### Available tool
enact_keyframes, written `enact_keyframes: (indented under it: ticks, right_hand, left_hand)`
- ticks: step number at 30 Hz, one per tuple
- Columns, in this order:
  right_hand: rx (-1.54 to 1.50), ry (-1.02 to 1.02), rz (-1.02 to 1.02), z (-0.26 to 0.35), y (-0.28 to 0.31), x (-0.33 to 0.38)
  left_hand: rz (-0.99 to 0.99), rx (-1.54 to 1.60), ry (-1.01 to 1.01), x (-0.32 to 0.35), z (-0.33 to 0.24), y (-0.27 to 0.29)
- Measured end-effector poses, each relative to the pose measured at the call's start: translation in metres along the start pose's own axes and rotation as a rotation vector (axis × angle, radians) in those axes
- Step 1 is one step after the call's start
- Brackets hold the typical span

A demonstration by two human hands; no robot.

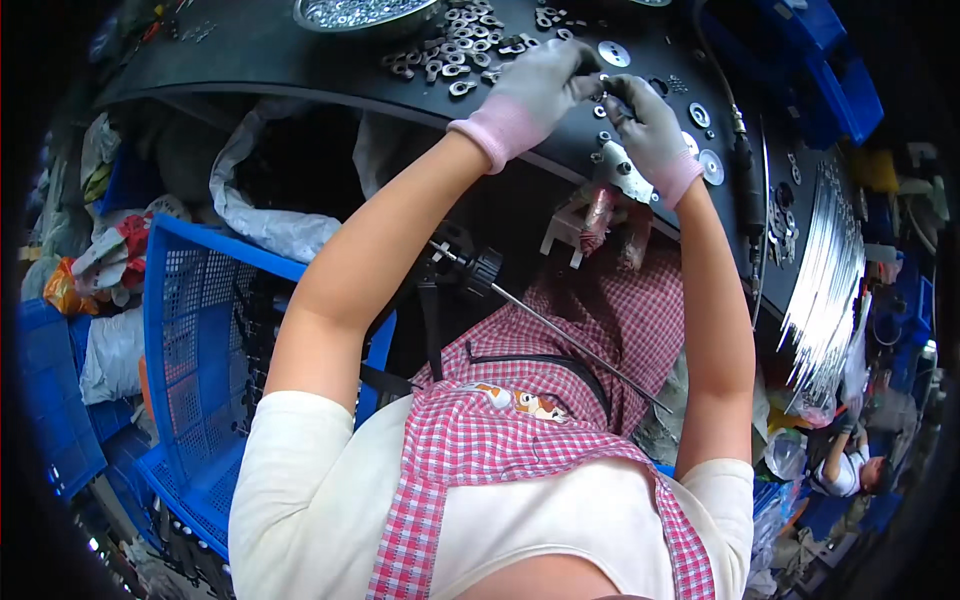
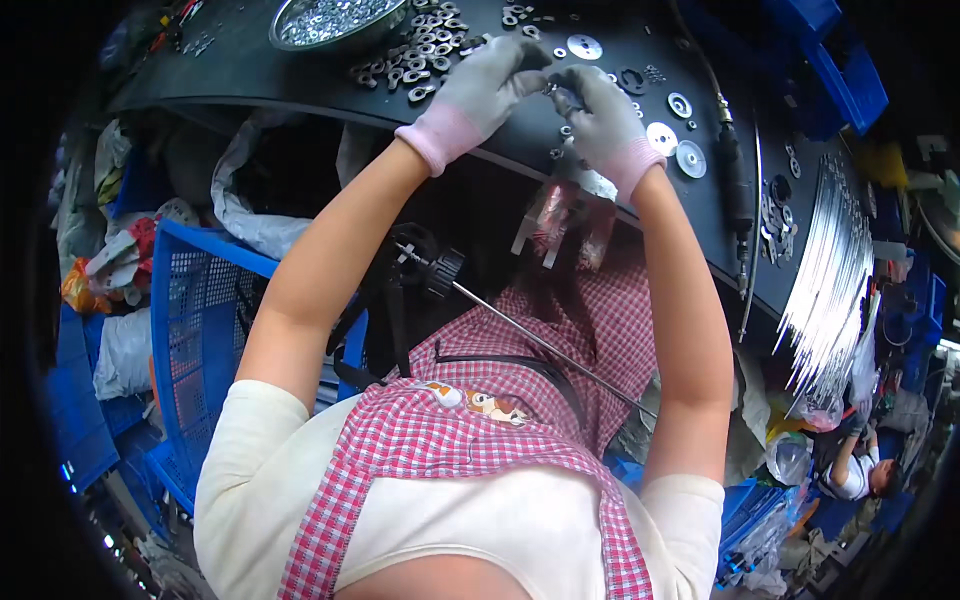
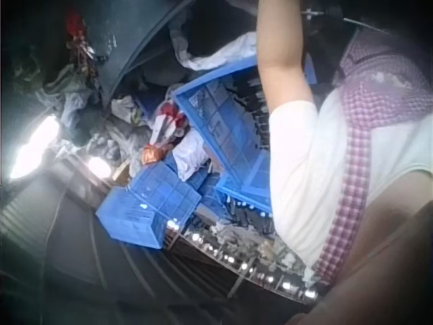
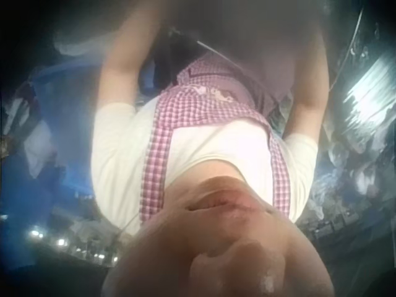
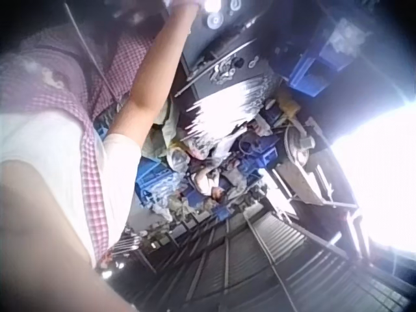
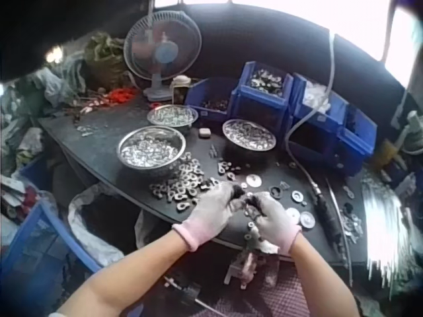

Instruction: The person assembles a mechanical housing by hand, securing washers and bolts into it with an electric screwdriver.

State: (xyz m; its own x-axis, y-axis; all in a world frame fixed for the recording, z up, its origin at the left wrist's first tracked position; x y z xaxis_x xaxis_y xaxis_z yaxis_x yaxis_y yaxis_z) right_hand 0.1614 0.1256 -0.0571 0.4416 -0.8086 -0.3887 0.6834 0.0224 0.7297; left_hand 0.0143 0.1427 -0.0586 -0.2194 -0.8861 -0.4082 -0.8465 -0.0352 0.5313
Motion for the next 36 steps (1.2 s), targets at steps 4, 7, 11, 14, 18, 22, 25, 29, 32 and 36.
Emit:
enact_keyframes:
  ticks: [4, 7, 11, 14, 18, 22, 25, 29, 32, 36]
  right_hand:
    - [-0.05, 0.048, -0.169, 0.001, 0.002, -0.008]
    - [-0.172, -0.073, -0.177, -0.006, -0.001, -0.004]
    - [-0.589, -0.408, -0.113, -0.023, -0.009, 0.006]
    - [-0.708, -0.467, -0.169, -0.004, -0.012, 0.004]
    - [-0.248, -0.052, -0.277, 0.011, 0.001, -0.001]
    - [-0.004, -0.067, -0.234, 0.021, 0.007, 0.003]
    - [0.196, 0.014, -0.285, 0.032, 0.015, 0.004]
    - [0.416, 0.086, -0.353, 0.038, 0.031, 0.012]
    - [0.147, 0.07, -0.422, 0.035, 0.031, 0.015]
    - [-0.346, -0.164, -0.385, 0.045, 0.017, 0.029]
  left_hand:
    - [0.024, 0.256, -0.09, -0.002, -0.006, 0.007]
    - [0.149, 0.502, 0.065, -0.006, -0.009, 0.018]
    - [0.032, 0.403, -0.095, 0.002, -0.011, 0.025]
    - [-0.045, 0.517, -0.091, 0.009, -0.012, 0.028]
    - [0.209, 0.723, 0.209, 0.006, -0.009, 0.018]
    - [0.347, 0.737, 0.27, 0.004, -0.001, 0.013]
    - [0.46, 0.631, 0.376, 0.001, 0.004, 0.009]
    - [0.37, 0.075, 0.294, 0.003, 0.0, 0.006]
    - [0.174, -0.375, 0.03, 0.007, -0.006, -0.015]
    - [0.174, -0.54, -0.001, 0.019, 0.001, -0.013]
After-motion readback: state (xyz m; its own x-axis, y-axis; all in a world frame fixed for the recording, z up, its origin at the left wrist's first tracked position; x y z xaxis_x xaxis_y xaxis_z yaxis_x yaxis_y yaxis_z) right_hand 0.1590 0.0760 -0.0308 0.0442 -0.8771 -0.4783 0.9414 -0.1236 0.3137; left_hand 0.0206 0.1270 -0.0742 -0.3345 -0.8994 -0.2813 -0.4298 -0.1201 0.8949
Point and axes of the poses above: each hand's wrist, its own x-axis away from the middle knuckle, its own y-axis out of the back of the hand, z = x × y, the point moved 5 cm from there along -x, towards the middle knuckle, and after that the axes turned 11 degrees about y, right-handed, at the moved point
